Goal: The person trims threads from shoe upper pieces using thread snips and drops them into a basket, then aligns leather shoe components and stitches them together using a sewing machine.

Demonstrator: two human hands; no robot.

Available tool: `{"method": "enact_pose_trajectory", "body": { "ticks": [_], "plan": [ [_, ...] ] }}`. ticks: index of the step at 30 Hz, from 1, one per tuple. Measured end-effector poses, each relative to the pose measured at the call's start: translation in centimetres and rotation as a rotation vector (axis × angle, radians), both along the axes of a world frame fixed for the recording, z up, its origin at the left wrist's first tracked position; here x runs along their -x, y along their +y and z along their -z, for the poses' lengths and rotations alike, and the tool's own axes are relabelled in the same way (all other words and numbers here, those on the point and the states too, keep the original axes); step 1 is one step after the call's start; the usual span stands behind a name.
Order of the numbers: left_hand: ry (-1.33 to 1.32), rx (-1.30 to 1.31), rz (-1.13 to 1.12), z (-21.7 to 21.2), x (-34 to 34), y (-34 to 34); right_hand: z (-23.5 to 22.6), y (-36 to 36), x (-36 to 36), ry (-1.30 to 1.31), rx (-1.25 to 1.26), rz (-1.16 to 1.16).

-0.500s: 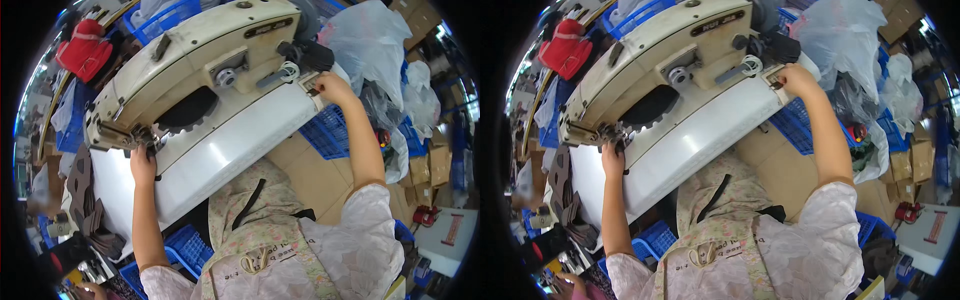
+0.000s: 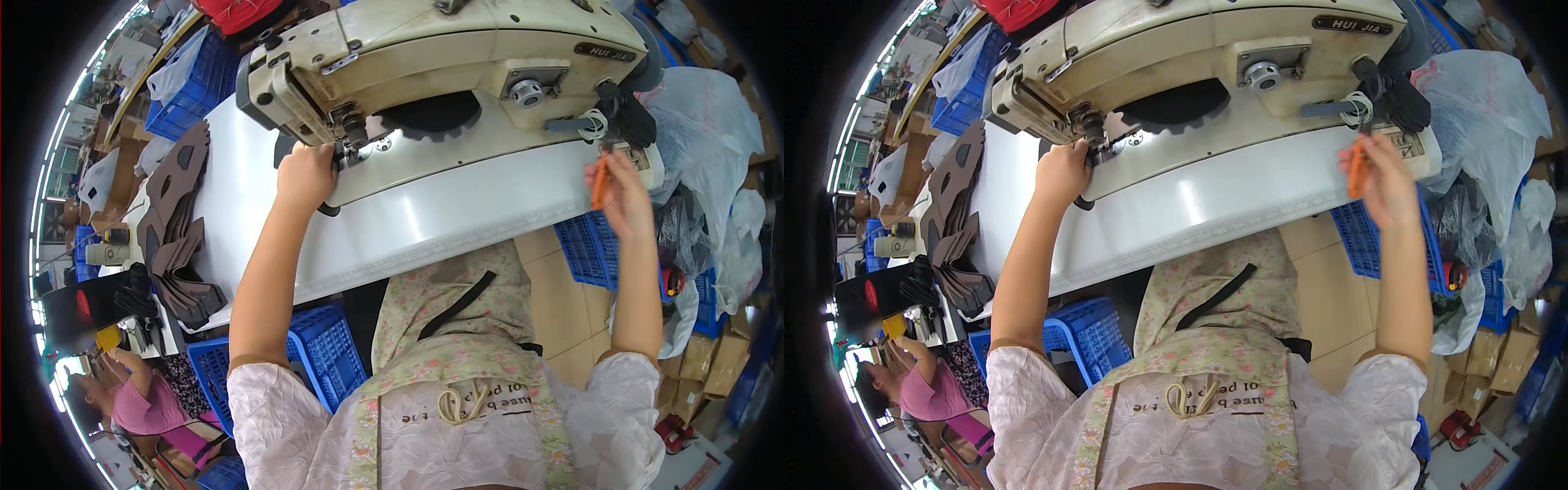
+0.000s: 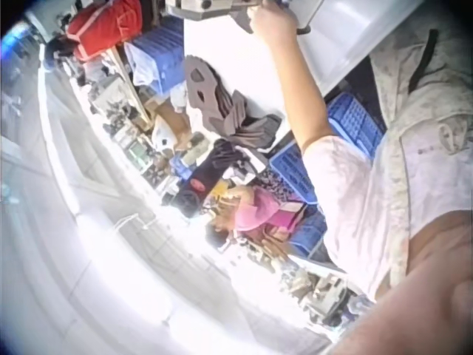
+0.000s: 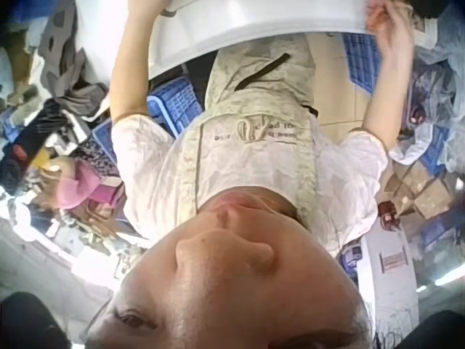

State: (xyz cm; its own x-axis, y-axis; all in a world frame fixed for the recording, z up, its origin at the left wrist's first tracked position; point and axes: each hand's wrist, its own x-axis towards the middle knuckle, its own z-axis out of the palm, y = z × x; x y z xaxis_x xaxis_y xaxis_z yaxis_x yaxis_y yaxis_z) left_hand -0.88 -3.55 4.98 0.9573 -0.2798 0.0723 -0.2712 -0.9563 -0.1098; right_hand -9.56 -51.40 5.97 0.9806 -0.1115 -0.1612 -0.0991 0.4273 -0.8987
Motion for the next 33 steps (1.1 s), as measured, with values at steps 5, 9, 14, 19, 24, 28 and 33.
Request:
{"method": "enact_pose_trajectory", "body": {
  "ticks": [5,9,14,19,24,28,33],
  "plan": [
    [-0.075,-0.141,-0.038,1.3,0.3,0.4,-1.8,13.1,0.3,0.149,0.045,-0.312],
    [-0.042,-0.128,-0.072,2.0,-0.2,-0.8,-3.2,24.2,0.1,-0.316,0.304,-0.496],
    [-0.138,-0.041,0.203,2.7,-1.7,-1.1,-2.3,33.6,-2.4,-0.706,0.907,-0.103],
    [-0.178,0.047,0.178,10.6,-3.7,4.0,-3.3,38.7,-3.1,-0.740,0.748,0.021],
    [-0.417,-0.245,0.025,6.6,-1.1,-1.0,-2.1,38.5,-4.4,-0.822,0.166,-0.019],
    [-0.412,0.295,0.255,4.7,-0.6,2.3,-0.6,35.5,-3.4,-0.815,0.345,-0.110],
    [-0.146,0.201,0.163,1.9,-0.2,1.7,-3.0,31.6,-4.5,-1.231,0.851,-0.045]
  ]
}}
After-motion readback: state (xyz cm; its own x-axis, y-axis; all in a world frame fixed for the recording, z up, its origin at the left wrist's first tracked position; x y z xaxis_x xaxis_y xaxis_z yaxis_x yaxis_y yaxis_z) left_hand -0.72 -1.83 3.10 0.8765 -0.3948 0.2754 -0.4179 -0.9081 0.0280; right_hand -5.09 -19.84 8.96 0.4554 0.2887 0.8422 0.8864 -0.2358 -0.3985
